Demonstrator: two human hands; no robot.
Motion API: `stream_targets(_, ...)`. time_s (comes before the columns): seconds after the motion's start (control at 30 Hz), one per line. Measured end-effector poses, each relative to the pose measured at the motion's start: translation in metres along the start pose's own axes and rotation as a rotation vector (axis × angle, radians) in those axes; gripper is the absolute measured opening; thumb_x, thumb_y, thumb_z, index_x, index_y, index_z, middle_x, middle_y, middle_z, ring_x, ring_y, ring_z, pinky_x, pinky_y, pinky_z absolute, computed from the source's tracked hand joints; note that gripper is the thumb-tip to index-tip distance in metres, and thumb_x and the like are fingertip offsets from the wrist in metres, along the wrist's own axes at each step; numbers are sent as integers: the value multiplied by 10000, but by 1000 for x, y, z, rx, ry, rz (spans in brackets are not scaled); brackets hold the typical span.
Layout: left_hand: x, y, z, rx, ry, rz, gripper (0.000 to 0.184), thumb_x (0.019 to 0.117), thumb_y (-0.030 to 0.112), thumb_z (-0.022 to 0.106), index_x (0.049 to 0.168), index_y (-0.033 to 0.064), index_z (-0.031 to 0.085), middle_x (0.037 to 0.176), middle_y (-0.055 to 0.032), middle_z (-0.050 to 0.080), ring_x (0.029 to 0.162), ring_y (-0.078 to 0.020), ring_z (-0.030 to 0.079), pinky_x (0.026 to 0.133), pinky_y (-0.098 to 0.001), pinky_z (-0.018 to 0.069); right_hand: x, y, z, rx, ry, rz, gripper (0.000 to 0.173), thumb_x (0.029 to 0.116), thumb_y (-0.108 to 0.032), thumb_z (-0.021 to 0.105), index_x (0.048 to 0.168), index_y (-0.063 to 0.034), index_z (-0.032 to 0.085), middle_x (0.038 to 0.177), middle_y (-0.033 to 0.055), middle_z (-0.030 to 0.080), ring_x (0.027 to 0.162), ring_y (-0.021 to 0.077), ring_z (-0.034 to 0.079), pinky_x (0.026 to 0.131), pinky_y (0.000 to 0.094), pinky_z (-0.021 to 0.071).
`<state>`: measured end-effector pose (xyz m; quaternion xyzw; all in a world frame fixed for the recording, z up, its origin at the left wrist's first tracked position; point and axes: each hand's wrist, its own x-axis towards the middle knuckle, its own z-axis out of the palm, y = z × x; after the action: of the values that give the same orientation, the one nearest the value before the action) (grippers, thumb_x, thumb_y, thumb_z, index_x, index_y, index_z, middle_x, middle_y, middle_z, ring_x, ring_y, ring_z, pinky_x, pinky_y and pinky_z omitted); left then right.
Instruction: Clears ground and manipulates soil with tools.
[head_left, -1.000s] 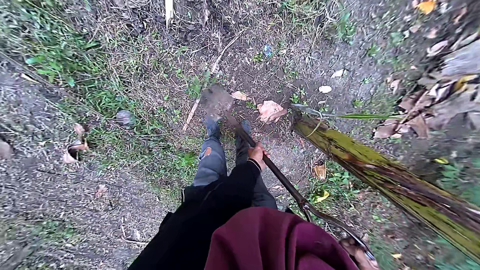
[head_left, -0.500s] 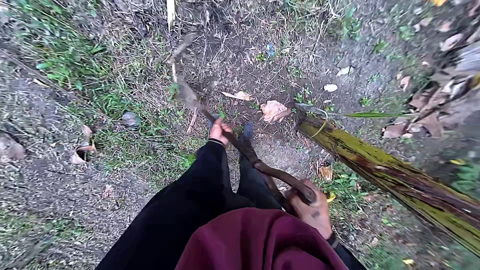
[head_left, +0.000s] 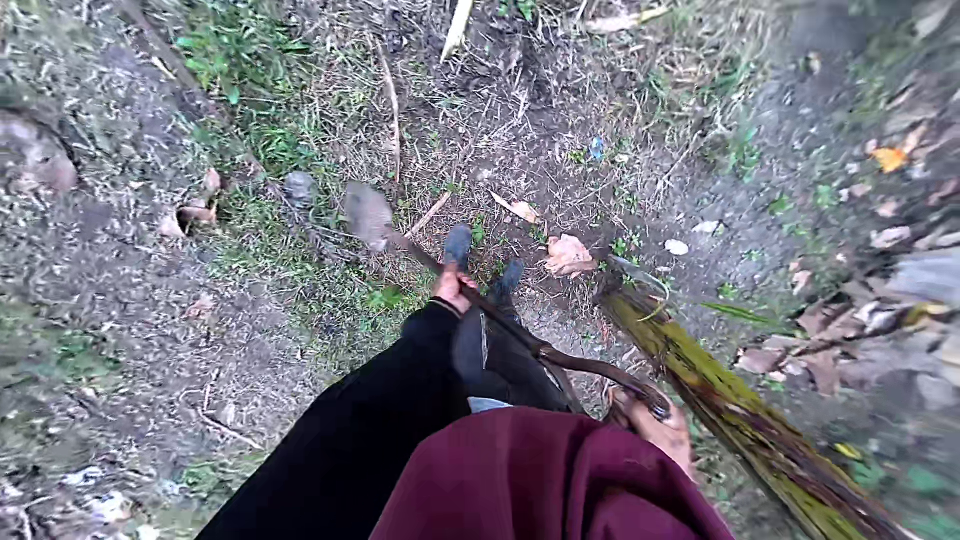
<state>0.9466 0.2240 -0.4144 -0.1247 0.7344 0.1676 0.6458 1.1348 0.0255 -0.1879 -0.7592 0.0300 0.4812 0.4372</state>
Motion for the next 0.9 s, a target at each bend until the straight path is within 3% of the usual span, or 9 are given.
stream_targets(0.1, -13, -29, 43, 4, -123, -127, 281, 1118, 343, 398, 980, 106, 458, 614, 10, 459, 476, -114, 502, 490, -273, 508, -22, -42, -13, -81, 79, -103, 176, 892, -39, 573, 953, -163, 680, 580, -77, 636, 449, 42, 563, 462, 213, 514)
stream_targets(0.2, -26, -42, 78, -48, -200, -208, 244, 1114, 303, 445, 994, 91, 463, 645, -5, 452, 481, -121, 485, 487, -272, 504, -33, -77, -18, -133, 89, -148, 282, 898, 8, 503, 927, -204, 686, 566, -91, 636, 446, 33, 571, 472, 203, 521)
stream_targets(0.33, -23, -28, 90, -117, -233, -238, 220, 1109, 269, 470, 1021, 67, 474, 654, -25, 458, 473, -129, 490, 473, -275, 508, -14, -89, -7, -164, 74, -150, 197, 923, -44, 518, 927, -178, 663, 536, -57, 596, 419, 71, 554, 443, 248, 524)
stream_targets(0.47, -1, 10, 67, -195, -181, -175, 145, 1070, 193, 533, 1066, 49, 512, 703, -42, 495, 503, -139, 508, 475, -283, 499, 28, -67, 79, -280, -22, -197, 142, 899, -88, 608, 1031, -80, 661, 587, -11, 619, 439, 120, 568, 438, 313, 538)
stream_targets(0.57, 4, 55, 46, -308, -162, -115, 156, 1048, 202, 543, 919, 124, 501, 637, 13, 453, 452, -94, 458, 432, -235, 460, 32, -81, 155, -469, -180, -357, 115, 829, -94, 700, 938, -86, 668, 639, -21, 636, 478, 96, 582, 456, 290, 539)
stream_targets(0.63, 1, 77, 29, -387, -216, -65, 255, 1053, 205, 489, 803, 156, 473, 553, 45, 446, 412, -63, 447, 410, -210, 432, 19, -100, 181, -743, -315, -518, 188, 820, -155, 766, 964, -59, 693, 753, -24, 685, 626, 51, 645, 583, 273, 586)
stream_targets(0.73, -4, 106, 0, -544, -310, 10, 285, 1059, 224, 448, 777, 191, 438, 533, 82, 411, 394, -26, 422, 396, -169, 408, 16, -112, 206, -868, -469, -671, 195, 826, -230, 780, 903, -76, 688, 729, -32, 672, 636, 20, 632, 584, 246, 562)
stream_targets(0.83, -13, 124, -38, -596, -256, 103, 226, 1055, 196, 465, 829, 187, 459, 548, 83, 431, 416, -29, 446, 420, -174, 435, 18, -105, 206, -684, -581, -512, 174, 844, -131, 762, 958, -40, 668, 773, -2, 682, 659, 81, 651, 612, 284, 584)
stream_targets(0.9, -19, 127, -59, -586, -221, 144, 199, 1063, 248, 486, 874, 189, 475, 587, 77, 456, 452, -42, 478, 453, -196, 471, 18, -104, 200, -548, -631, -358, 163, 862, -63, 738, 988, -10, 650, 761, 42, 696, 623, 153, 672, 586, 337, 608)
